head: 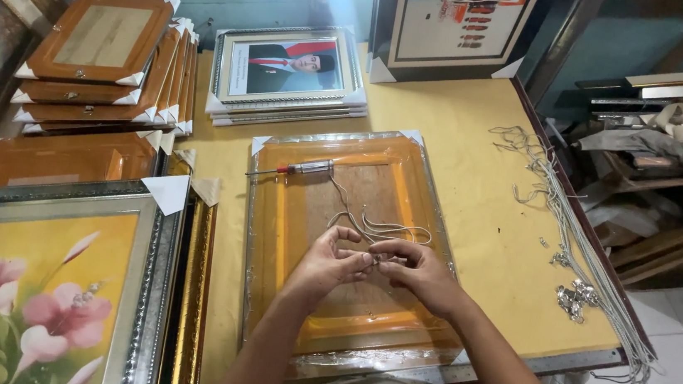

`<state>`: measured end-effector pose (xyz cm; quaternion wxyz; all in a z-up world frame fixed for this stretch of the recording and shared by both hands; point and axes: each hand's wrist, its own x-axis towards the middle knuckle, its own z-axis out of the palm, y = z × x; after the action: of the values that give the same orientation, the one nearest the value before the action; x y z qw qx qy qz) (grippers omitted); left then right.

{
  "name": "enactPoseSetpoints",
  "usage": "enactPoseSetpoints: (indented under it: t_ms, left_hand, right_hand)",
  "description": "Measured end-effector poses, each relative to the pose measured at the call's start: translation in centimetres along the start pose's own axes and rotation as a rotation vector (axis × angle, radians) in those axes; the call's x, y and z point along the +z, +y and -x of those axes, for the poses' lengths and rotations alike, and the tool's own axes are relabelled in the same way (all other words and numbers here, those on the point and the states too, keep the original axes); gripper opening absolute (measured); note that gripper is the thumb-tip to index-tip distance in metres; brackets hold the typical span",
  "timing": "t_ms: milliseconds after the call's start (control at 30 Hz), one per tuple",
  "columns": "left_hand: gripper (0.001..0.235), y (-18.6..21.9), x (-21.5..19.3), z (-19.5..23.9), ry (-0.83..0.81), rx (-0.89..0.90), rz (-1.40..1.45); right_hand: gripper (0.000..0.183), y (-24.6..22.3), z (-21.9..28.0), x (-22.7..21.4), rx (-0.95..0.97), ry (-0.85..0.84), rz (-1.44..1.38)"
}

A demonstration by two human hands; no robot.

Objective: Attaching a hanging wire to the back of a picture frame using a screwdriver and wire hardware.

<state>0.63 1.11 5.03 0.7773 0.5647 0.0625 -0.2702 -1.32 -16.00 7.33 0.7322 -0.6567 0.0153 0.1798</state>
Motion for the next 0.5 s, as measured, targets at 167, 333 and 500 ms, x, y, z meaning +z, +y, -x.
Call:
enactPoseSetpoints:
  t_ms: [167, 333, 500]
  left_hand:
    - [0.043, 0.9, 0.4, 0.4, 0.002, 0.019, -0.089]
    - [0.046, 2.2, 1.1, 1.3, 0.053, 0.04, -0.201]
    - [0.047, 2.8, 1.5, 1.7, 0.112, 0.18, -0.176]
  right_hand:
    - [0.024, 0.9, -0.4, -0.5, 0.089, -0.013, -0.14]
    - [0.024, 2.2, -1.1, -1.0, 0.092, -0.007, -0.128]
    - [0.017, 2.0, -1.2, -1.0, 0.141, 0.041, -0.125]
